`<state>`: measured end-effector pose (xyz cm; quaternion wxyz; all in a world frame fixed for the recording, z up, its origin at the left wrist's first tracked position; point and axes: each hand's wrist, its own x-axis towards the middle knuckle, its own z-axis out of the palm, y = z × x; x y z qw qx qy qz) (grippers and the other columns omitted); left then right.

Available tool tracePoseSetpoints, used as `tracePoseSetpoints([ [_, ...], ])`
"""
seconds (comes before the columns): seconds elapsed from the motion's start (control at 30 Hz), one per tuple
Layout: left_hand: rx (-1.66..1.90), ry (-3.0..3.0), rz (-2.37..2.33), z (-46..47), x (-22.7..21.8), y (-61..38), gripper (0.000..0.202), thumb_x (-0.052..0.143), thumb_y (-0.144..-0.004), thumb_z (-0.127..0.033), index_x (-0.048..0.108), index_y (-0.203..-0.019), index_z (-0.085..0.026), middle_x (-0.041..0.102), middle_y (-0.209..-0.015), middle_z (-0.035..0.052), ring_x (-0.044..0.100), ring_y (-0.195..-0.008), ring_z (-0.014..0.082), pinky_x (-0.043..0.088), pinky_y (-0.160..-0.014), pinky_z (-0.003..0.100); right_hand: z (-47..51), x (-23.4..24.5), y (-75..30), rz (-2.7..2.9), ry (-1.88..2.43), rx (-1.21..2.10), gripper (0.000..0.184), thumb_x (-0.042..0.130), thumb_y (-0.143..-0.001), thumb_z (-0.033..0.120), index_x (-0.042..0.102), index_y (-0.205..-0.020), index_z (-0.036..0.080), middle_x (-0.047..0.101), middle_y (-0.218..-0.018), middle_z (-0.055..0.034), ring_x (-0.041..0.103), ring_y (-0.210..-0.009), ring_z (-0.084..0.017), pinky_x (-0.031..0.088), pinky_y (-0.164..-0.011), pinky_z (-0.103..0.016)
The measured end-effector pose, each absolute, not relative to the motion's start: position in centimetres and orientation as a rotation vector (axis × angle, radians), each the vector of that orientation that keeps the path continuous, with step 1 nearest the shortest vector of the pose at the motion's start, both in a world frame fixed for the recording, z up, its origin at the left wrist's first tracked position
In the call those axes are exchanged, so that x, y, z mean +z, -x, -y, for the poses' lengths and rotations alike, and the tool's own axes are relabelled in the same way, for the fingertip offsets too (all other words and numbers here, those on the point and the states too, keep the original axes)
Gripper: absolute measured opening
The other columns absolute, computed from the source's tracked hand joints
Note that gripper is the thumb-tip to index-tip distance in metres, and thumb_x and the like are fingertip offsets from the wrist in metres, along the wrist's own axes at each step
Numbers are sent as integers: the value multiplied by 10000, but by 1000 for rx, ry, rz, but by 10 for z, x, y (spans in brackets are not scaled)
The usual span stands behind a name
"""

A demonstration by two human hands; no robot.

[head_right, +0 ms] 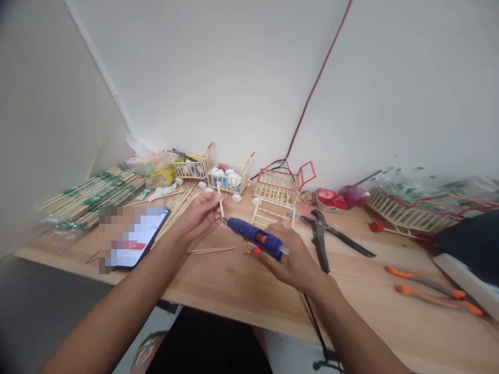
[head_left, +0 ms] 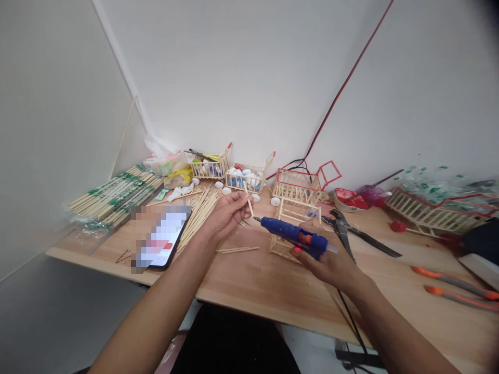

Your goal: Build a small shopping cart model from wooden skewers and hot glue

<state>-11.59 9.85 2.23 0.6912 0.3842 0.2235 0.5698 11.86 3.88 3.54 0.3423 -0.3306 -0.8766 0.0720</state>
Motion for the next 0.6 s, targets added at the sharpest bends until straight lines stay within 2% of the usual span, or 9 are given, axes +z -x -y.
tracePoseSetpoints([
  [0.37,1258,-861,-516,-98,22,115,289,853,-631,-242,620,-686,-81,636,-688,23,508,-522,40,425,-499,155,-40,33,-119,2257,859,166,266,557,-908,407,540,-735,206,547,-656,-17,478,-613,-168,365,-586,-312],
  [0.6,1261,-860,-482,-99,20,117,255,831,-669,-228,623,-702,-84,634,-700,18,523,-538,39,438,-511,145,-40,34,-119,2268,847,191,256,566,-905,395,527,-730,212,534,-646,-10,466,-601,-166,365,-601,-325],
])
